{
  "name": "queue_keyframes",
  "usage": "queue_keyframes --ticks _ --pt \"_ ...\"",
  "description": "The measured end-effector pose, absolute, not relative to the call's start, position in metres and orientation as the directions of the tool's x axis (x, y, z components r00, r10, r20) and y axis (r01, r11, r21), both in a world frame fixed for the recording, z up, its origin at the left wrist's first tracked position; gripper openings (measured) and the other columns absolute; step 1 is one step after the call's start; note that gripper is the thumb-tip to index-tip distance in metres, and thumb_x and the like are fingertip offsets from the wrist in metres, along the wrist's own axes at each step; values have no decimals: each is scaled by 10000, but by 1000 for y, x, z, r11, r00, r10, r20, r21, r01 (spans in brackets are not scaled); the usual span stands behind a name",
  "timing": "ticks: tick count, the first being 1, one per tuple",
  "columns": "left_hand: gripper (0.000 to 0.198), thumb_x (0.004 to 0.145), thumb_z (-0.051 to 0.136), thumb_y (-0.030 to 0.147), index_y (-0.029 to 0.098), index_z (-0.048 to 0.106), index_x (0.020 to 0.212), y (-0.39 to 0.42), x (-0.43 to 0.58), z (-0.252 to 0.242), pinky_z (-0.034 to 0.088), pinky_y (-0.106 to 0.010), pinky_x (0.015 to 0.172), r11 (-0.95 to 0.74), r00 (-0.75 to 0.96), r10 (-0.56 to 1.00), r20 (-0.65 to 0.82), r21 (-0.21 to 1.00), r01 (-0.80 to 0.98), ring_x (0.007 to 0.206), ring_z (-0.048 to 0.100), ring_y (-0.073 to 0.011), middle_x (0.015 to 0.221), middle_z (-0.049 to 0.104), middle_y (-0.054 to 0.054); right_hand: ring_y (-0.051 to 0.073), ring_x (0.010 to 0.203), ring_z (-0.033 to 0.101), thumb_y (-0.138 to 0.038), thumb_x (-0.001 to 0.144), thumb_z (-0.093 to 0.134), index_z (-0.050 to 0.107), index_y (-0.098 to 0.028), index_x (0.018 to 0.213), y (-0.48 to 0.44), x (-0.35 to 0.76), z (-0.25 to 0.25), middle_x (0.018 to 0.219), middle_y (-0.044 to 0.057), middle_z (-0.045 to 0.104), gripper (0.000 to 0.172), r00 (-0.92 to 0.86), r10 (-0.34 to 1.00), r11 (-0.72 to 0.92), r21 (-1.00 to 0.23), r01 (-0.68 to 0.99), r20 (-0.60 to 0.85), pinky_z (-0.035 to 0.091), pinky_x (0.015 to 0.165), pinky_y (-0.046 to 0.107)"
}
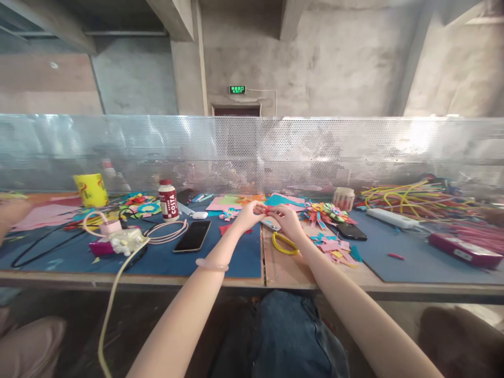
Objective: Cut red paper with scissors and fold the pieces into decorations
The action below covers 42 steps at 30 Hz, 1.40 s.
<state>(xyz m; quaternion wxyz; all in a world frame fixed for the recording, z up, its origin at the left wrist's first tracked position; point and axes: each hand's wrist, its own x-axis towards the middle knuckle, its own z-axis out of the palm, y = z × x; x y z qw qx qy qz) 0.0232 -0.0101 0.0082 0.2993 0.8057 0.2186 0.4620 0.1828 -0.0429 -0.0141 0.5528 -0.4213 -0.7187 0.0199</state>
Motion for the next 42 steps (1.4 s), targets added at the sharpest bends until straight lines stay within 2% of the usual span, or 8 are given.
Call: queue_keyframes --ticks 7,11,15,23,31,42 --pt "219 654 628 214 122 582 848 -14 24 11 465 -282 689 -590 468 720 513 807 24 768 596 -152 858 625 -76 153 783 539 -324 769 525 670 -229 813 -47 180 -10 804 22 616 178 -25 630 622 -485 614 776 402 712 258" --pt "236 699 588 321 130 606 836 -15 22 9 456 -276 651 -420 483 800 357 907 26 771 614 -175 834 650 -86 143 746 535 -294 770 522 671 -220 814 -49 179 -9 789 23 611 173 -30 634 618 -483 621 773 405 680 246" --pt "236 711 576 333 137 613 836 -14 21 8 450 -283 680 -273 543 806 235 962 -11 792 627 -188 823 667 -90 133 714 531 -276 775 510 672 -219 817 -49 179 -9 796 24 612 177 -38 634 623 -482 616 773 407 669 245" --pt "275 686 610 353 135 622 854 -12 20 8 452 -288 690 -183 547 814 194 980 -75 824 629 -207 837 668 -105 131 693 526 -285 766 522 668 -215 822 -51 178 -8 786 24 607 171 -24 626 630 -488 604 780 410 649 246" --pt "278 697 625 313 115 604 890 -15 19 9 458 -302 746 -146 597 776 204 979 -145 851 623 -201 975 629 -131 123 703 530 -288 772 521 663 -226 835 -51 178 -9 789 13 600 168 -30 604 660 -479 578 797 404 646 237" --pt "245 704 620 263 112 607 896 -13 19 8 458 -317 794 -135 605 766 218 974 -181 860 619 -195 976 633 -138 138 735 546 -303 770 517 663 -231 827 -50 178 -9 811 19 618 173 -15 607 655 -490 575 794 407 651 250"
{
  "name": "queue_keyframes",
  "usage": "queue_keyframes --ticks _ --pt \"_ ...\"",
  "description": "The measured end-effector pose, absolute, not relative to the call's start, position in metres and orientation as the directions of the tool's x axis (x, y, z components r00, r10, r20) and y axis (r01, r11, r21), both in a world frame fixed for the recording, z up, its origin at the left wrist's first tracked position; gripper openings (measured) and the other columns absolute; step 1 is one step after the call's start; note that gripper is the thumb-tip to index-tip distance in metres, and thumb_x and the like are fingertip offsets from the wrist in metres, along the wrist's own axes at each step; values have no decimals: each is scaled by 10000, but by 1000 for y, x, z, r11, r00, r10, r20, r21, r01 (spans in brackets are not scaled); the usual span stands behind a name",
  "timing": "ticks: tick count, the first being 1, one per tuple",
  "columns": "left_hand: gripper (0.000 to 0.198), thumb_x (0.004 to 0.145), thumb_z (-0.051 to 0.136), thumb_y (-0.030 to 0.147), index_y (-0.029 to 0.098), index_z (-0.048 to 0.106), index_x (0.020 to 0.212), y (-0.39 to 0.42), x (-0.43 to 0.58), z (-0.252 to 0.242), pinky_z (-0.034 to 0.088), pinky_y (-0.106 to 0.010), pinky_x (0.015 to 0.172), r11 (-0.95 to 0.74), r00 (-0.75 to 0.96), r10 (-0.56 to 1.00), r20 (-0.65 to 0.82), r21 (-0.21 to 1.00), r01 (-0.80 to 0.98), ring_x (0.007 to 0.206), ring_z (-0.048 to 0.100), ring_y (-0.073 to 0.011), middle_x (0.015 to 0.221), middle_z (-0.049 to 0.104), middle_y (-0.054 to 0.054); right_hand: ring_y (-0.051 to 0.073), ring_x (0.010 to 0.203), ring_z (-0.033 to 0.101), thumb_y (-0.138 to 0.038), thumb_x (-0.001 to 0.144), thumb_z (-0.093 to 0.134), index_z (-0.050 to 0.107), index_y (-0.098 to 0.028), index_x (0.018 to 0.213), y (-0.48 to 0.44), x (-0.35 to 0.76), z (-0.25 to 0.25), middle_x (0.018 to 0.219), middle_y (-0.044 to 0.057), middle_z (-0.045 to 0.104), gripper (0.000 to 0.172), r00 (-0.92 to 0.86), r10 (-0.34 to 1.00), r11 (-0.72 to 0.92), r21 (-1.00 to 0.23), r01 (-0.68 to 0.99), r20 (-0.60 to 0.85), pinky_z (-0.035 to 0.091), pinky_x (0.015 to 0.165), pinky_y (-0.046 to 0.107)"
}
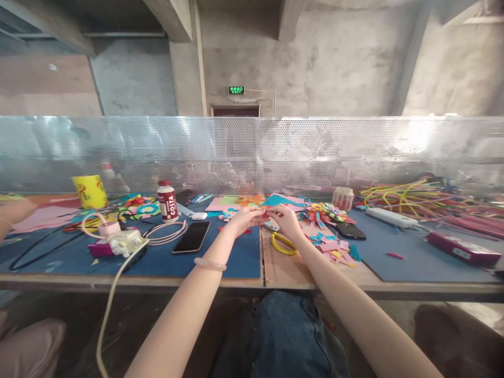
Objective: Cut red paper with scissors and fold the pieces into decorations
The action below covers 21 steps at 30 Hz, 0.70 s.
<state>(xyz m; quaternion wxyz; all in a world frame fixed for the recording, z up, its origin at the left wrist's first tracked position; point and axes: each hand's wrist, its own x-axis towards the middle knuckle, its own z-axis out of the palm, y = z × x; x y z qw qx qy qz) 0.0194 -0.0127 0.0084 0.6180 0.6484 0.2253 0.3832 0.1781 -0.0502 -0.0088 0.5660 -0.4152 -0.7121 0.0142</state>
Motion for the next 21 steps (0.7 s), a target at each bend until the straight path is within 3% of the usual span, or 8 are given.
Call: queue_keyframes --ticks 21 --pt "244 694 628 284 116 602 870 -10 20 7 452 -329 806 -143 586 785 202 979 -147 843 622 -190 927 644 -126 139 723 545 -298 763 523 665 -223 827 -52 178 -8 801 20 616 173 -14 612 654 -495 572 791 408 663 256"
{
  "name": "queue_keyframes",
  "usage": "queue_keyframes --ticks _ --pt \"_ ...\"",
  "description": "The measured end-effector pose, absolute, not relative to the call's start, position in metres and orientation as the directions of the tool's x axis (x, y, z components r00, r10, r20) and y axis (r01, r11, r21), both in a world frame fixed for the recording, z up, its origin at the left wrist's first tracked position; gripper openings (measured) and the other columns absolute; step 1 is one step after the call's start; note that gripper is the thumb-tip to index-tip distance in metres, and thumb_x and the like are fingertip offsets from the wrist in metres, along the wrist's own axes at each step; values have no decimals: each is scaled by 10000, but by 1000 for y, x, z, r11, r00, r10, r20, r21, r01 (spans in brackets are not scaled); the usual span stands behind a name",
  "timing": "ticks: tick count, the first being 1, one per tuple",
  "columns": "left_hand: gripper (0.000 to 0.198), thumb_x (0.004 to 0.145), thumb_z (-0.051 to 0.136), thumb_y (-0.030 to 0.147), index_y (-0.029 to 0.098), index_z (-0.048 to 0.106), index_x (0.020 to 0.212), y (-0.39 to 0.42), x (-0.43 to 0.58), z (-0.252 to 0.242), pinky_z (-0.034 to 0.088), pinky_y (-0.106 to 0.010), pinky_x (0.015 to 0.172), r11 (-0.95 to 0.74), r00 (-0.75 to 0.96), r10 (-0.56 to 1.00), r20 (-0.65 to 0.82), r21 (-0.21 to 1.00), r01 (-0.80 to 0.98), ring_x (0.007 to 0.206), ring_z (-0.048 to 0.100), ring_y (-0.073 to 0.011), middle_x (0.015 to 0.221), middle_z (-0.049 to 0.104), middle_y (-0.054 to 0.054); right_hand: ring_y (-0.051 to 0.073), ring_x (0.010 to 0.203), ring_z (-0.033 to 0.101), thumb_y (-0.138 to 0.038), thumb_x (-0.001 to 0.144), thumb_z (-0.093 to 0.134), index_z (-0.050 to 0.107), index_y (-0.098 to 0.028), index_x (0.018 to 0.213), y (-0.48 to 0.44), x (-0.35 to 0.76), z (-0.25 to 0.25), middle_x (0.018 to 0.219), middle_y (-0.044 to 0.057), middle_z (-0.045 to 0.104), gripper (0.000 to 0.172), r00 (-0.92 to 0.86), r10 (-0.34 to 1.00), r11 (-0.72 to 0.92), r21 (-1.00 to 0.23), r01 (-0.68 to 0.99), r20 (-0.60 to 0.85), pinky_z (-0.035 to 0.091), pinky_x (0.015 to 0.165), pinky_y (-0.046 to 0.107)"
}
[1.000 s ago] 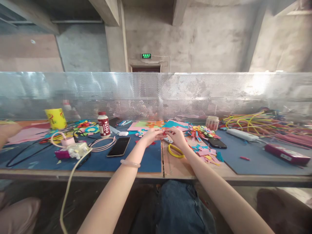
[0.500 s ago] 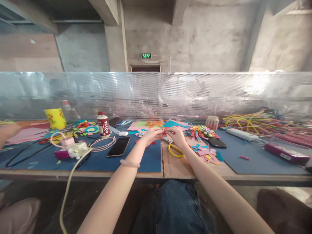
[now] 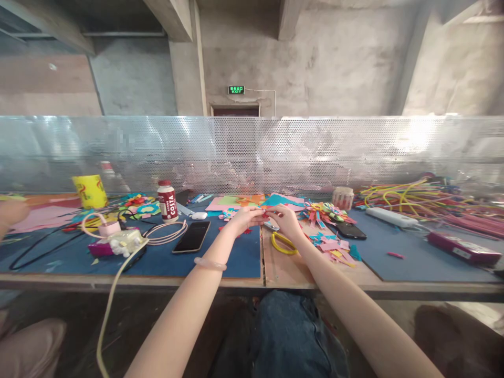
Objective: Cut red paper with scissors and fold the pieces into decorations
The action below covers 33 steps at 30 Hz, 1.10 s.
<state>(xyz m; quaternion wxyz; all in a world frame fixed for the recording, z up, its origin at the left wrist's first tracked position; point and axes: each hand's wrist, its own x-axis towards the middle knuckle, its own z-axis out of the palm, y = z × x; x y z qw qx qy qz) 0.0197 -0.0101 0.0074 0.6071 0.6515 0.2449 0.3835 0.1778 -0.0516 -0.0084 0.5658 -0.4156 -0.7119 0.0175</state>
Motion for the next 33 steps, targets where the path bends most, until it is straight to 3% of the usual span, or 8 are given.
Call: queue_keyframes --ticks 24,33 --pt "239 693 628 302 109 617 834 -17 19 11 453 -325 789 -220 569 781 257 966 -134 815 624 -192 876 649 -112 132 735 552 -327 730 557 663 -222 809 -47 178 -10 823 15 635 169 28 683 631 -609 481 730 409 693 259" --pt "230 700 623 276 111 612 861 -11 20 8 438 -331 813 -133 590 777 221 973 -190 843 619 -194 941 640 -124 140 758 558 -322 729 559 665 -227 809 -49 178 -10 835 17 631 164 32 673 649 -610 454 739 402 698 266"
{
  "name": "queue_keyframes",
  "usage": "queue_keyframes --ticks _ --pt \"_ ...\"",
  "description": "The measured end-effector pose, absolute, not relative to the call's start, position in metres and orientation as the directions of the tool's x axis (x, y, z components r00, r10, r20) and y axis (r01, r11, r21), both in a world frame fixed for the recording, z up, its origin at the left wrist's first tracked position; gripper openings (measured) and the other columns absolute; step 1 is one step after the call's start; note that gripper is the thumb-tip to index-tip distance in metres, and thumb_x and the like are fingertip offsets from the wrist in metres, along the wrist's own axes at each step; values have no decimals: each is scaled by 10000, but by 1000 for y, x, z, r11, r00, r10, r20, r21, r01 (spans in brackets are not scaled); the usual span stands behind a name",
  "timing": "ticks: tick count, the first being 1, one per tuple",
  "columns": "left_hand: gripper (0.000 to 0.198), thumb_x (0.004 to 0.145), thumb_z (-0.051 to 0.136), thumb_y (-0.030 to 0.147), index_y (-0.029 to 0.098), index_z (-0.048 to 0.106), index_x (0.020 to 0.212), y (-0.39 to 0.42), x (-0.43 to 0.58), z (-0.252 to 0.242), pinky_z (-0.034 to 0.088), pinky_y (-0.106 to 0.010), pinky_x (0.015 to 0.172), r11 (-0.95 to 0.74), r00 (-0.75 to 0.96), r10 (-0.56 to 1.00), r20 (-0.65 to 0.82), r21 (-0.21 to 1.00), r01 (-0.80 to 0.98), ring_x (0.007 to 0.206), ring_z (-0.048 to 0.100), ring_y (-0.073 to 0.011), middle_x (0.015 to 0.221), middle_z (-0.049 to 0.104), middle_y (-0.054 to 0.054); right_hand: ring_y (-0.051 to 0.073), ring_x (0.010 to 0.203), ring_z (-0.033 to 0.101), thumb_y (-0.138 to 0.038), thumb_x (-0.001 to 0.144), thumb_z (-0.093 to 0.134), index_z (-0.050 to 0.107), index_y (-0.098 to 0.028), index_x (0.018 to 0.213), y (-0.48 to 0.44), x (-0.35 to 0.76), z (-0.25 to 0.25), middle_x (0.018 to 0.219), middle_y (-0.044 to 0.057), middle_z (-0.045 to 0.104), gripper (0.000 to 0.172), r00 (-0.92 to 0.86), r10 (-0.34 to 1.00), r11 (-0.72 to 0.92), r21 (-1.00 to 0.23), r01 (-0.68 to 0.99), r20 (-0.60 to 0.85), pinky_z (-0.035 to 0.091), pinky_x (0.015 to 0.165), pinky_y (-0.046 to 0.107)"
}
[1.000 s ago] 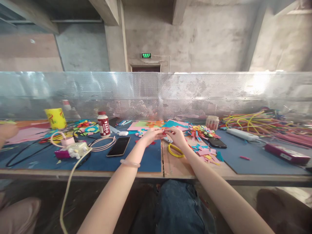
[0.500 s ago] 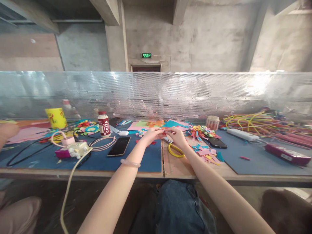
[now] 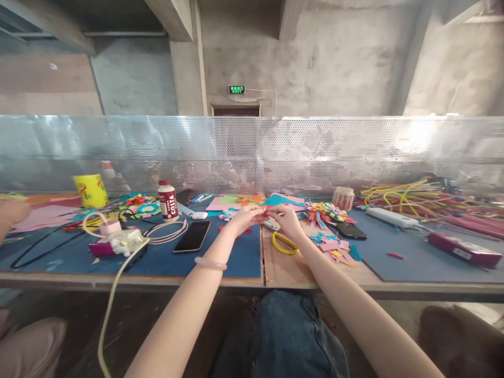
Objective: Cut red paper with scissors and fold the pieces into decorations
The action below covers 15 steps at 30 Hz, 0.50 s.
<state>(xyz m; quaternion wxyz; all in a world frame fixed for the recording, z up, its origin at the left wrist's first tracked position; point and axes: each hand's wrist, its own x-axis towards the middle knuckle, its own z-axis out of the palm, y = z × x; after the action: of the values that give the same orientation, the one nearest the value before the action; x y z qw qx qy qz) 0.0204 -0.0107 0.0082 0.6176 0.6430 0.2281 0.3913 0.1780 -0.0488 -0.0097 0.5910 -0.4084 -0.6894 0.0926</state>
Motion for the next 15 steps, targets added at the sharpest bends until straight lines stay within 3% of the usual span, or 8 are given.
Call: queue_keyframes --ticks 15 --pt "173 679 638 186 120 590 832 -11 20 9 425 -298 808 6 619 770 154 968 -249 795 620 -152 872 646 -84 146 763 555 -351 728 556 671 -227 801 -48 179 -10 832 22 623 184 28 661 654 -594 470 750 398 691 267"
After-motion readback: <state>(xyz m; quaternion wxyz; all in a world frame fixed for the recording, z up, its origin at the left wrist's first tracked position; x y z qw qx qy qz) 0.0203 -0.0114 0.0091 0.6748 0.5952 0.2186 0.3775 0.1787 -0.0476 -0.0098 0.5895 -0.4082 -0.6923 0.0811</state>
